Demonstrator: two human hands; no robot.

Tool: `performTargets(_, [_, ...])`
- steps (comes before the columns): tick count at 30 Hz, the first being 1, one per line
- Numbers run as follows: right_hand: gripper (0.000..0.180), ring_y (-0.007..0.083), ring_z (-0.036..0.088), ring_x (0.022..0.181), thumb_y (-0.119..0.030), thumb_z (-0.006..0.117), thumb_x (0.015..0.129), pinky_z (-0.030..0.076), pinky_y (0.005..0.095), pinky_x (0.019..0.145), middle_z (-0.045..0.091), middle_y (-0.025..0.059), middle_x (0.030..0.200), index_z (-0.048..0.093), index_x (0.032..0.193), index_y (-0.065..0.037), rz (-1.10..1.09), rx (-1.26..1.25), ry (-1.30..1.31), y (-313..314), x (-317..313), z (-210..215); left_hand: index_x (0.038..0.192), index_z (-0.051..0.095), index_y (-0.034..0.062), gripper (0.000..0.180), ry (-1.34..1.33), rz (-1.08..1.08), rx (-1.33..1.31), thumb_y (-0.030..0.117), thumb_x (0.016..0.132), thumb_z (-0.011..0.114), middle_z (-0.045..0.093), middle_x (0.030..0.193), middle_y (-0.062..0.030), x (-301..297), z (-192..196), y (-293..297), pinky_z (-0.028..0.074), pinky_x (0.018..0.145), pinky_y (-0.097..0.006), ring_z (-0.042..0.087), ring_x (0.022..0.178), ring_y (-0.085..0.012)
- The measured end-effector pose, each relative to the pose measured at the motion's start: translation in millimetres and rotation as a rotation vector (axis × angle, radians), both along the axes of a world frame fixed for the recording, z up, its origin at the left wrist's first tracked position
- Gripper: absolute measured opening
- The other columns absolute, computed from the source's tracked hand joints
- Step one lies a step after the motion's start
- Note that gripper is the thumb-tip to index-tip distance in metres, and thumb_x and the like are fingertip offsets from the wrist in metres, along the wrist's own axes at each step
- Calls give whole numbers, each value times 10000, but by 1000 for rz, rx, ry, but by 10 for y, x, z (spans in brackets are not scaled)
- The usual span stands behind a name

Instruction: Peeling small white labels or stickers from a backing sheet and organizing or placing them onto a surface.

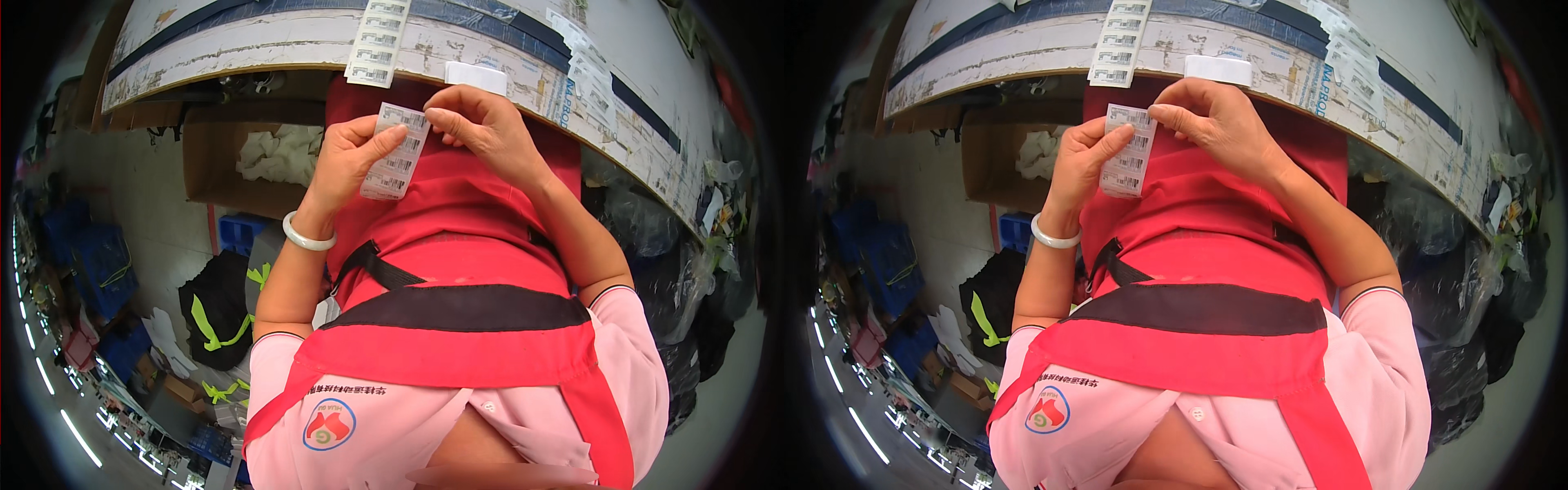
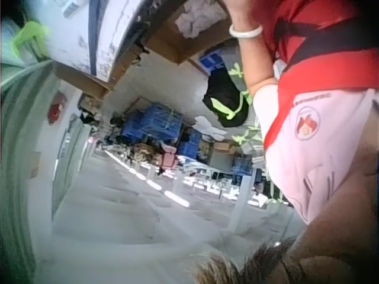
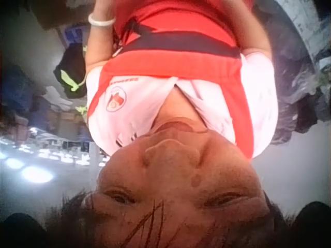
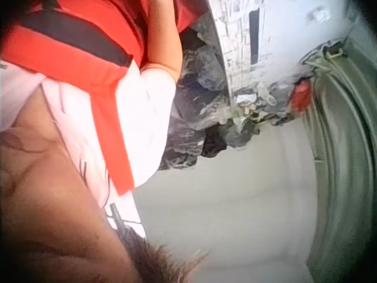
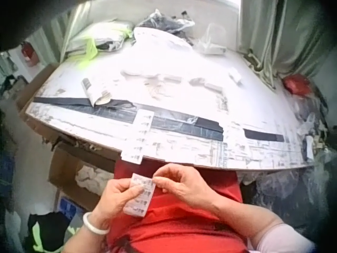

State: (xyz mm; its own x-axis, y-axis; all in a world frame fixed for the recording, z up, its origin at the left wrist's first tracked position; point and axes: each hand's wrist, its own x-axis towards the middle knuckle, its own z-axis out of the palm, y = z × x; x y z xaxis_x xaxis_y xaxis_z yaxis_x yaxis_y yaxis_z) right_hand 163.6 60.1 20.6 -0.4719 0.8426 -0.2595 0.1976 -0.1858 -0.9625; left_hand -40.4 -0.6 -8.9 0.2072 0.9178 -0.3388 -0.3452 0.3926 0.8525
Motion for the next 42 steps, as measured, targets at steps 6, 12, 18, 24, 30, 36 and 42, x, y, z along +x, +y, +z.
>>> performTargets(6, [185,69,587,692,-150,625,910,492,214,645,647,25,786,649,950,29,99,30,47,-18,30,84,945,695,-3,165,61,-44,37,146,875,696,683,804,-21,119,103,41,472,600,-201,596,691,-52])
performTargets(12, [149,72,581,728,-71,522,954,501,217,694,631,26,834,622,1024,15,190,-103,92,-8,159,202,898,693,0,156,-4,-49,23,153,869,705,679,783,-25,163,53,68,471,582,-200,596,668,-55])
performTargets(18, [173,70,585,704,-130,576,945,498,212,661,629,20,824,626,1019,18,236,-168,164,5,195,140,920,677,4,155,-38,-74,30,151,877,696,668,808,-25,177,53,44,472,600,-208,592,700,-64])
performTargets(24, [171,55,576,705,-148,581,944,491,198,664,620,4,844,622,1025,-4,213,-270,253,-11,195,14,956,662,20,147,-59,-58,76,127,865,704,656,842,-6,219,64,77,474,665,-215,585,752,-59])
performTargets(30, [218,83,603,693,-196,613,926,495,207,652,622,28,827,613,1019,1,224,-489,411,-144,182,-245,961,661,24,159,-51,27,178,74,827,731,658,849,-2,304,80,82,486,667,-220,597,757,-62])
performTargets(36, [214,76,587,707,-200,597,941,500,217,645,627,25,825,631,1007,1,-10,-325,236,-99,237,-53,902,676,22,126,30,13,77,67,808,746,664,806,-8,282,73,100,479,624,-207,599,719,-55])
performTargets(42, [174,62,571,702,-168,608,933,486,205,623,620,12,787,643,969,-1,-111,-207,194,-105,266,-91,867,691,6,89,181,-19,63,75,826,729,665,826,-16,377,60,193,471,642,-208,594,734,-61])
